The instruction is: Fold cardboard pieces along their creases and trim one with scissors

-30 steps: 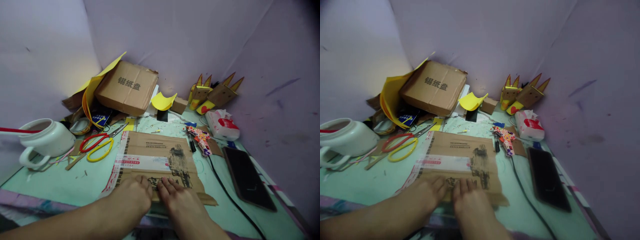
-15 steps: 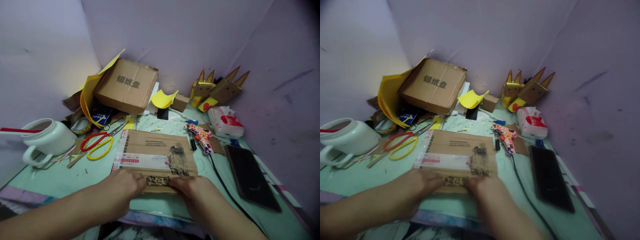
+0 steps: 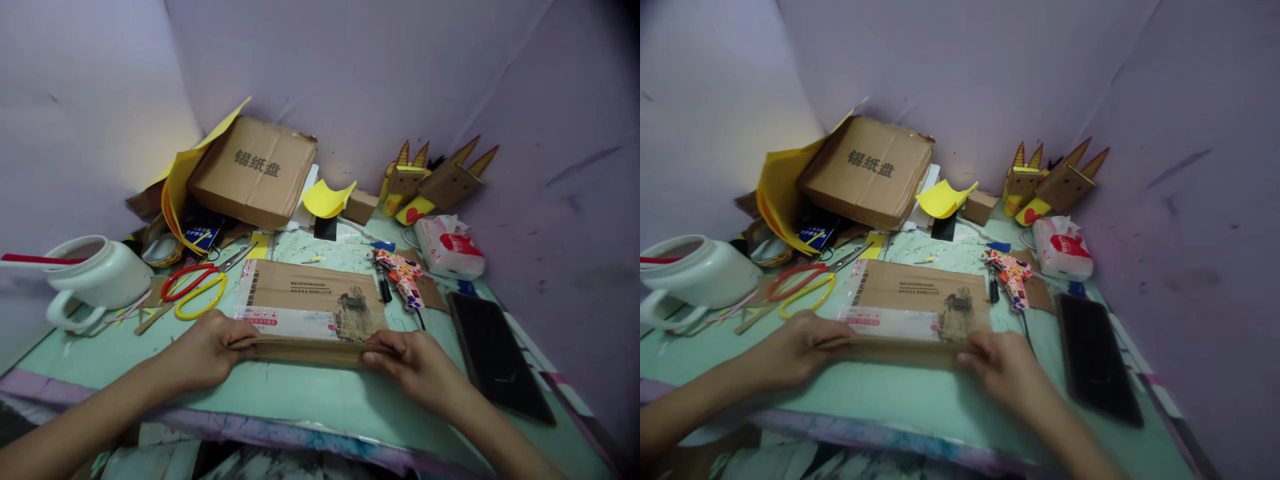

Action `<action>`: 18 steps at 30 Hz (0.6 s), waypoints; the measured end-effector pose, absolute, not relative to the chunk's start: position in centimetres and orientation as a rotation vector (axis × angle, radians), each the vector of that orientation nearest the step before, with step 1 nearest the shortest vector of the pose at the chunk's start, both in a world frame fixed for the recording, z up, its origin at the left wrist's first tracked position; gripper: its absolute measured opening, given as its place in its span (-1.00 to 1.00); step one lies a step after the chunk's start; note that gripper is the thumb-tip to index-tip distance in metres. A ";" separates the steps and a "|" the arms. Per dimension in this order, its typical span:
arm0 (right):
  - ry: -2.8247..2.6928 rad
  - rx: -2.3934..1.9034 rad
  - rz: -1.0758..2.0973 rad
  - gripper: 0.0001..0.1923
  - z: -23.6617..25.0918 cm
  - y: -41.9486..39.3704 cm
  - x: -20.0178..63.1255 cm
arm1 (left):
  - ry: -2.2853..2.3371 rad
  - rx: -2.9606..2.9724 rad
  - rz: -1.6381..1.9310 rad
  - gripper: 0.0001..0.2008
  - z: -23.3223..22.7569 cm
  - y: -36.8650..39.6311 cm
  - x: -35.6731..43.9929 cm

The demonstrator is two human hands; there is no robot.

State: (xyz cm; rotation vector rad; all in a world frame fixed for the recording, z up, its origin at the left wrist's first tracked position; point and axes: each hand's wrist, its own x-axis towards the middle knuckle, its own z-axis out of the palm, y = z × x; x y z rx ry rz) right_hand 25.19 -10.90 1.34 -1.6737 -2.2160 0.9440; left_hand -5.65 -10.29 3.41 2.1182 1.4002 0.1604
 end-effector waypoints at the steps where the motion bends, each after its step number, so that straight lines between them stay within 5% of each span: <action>1: -2.134 -1.641 1.022 -0.74 1.2 -11.0 25.5 | 1.400 2.056 0.208 -0.81 3.5 -10.2 -5.9; 9: -1.840 -1.366 1.067 -0.88 -1.5 -12.7 27.4 | 1.070 2.196 0.680 -0.88 0.1 -11.5 -9.6; 14: -2.147 -0.893 0.672 -0.74 -2.4 -12.0 28.5 | 0.817 2.389 0.819 -0.66 -1.5 -11.5 -10.6; 18: -1.969 -0.869 0.819 -0.72 -0.9 -12.9 28.7 | 0.742 2.385 0.912 -0.75 -2.5 -11.1 -11.2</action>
